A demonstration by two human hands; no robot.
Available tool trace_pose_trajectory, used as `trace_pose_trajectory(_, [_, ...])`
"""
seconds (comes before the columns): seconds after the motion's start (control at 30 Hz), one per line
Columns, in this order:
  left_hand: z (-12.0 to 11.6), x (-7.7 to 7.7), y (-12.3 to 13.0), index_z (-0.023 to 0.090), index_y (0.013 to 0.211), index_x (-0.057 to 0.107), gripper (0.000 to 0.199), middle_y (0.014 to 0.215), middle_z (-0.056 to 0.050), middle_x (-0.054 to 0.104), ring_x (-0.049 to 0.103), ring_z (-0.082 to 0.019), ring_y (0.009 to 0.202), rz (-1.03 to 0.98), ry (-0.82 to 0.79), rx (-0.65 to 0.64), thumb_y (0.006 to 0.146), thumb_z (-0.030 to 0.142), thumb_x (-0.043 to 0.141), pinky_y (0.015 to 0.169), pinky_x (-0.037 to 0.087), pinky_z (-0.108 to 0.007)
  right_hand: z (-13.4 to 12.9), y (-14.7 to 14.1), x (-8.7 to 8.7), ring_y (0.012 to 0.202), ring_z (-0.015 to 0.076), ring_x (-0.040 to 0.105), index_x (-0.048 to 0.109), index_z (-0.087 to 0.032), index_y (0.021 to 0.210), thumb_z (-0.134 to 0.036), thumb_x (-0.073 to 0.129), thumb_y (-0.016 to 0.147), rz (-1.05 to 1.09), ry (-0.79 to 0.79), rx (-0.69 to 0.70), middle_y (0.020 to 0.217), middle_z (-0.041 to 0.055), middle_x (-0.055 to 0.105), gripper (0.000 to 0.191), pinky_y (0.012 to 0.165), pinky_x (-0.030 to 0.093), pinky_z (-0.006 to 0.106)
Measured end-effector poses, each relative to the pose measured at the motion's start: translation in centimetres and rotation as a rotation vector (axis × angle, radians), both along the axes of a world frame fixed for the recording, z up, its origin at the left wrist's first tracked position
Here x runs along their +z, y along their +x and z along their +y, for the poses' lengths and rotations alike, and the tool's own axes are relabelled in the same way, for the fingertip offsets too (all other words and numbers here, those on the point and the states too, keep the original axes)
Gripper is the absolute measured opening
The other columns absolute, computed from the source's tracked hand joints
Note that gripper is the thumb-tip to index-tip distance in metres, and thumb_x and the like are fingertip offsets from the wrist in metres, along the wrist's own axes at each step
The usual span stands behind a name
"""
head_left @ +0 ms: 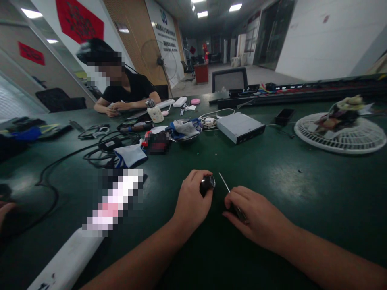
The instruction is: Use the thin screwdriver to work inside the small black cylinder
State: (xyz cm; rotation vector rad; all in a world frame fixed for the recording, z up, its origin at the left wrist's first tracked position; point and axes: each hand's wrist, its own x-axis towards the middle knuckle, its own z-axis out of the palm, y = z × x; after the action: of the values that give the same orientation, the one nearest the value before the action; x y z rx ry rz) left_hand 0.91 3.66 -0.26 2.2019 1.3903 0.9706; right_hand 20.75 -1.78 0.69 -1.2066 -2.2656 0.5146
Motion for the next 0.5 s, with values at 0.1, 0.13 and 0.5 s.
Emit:
trace_pose_trajectory(0.1, [0.06, 0.08, 0.0, 0.023, 0.113, 0.062, 0.03, 0.112, -0.006, 0.065, 0.063, -0.024, 0.103, -0.008, -0.002, -0.011, 0.087, 0.007, 0.062, 0.09, 0.052, -0.044, 0.14, 0.23, -0.34, 0.08, 0.0195, 0.063, 0.057, -0.022, 0.092, -0.007, 0.062, 0.087, 0.081, -0.013, -0.021, 0.09, 0.0035, 0.066, 0.017, 0.067, 0.051, 0.033])
trace_pose_trajectory(0.13, [0.07, 0.12, 0.0, 0.023, 0.114, 0.062, 0.03, 0.113, -0.006, 0.065, 0.063, -0.024, 0.103, -0.011, -0.005, -0.012, 0.088, 0.008, 0.063, 0.09, 0.052, -0.044, 0.26, 0.37, -0.46, 0.08, 0.0194, 0.064, 0.056, -0.023, 0.091, -0.007, 0.062, 0.087, 0.126, -0.029, -0.033, 0.09, 0.0033, 0.067, 0.017, 0.068, 0.051, 0.033])
trace_pose_trajectory(0.5, [0.07, 0.35, -0.01, 0.027, 0.113, 0.066, 0.034, 0.109, -0.002, 0.073, 0.064, -0.026, 0.101, 0.086, -0.007, -0.156, 0.084, 0.011, 0.072, 0.09, 0.048, -0.048, 0.77, 0.84, -0.43, 0.084, 0.0196, 0.071, 0.049, -0.024, 0.085, -0.009, 0.065, 0.081, 0.48, -0.06, -0.221, 0.093, 0.002, 0.071, 0.023, 0.076, 0.056, 0.036])
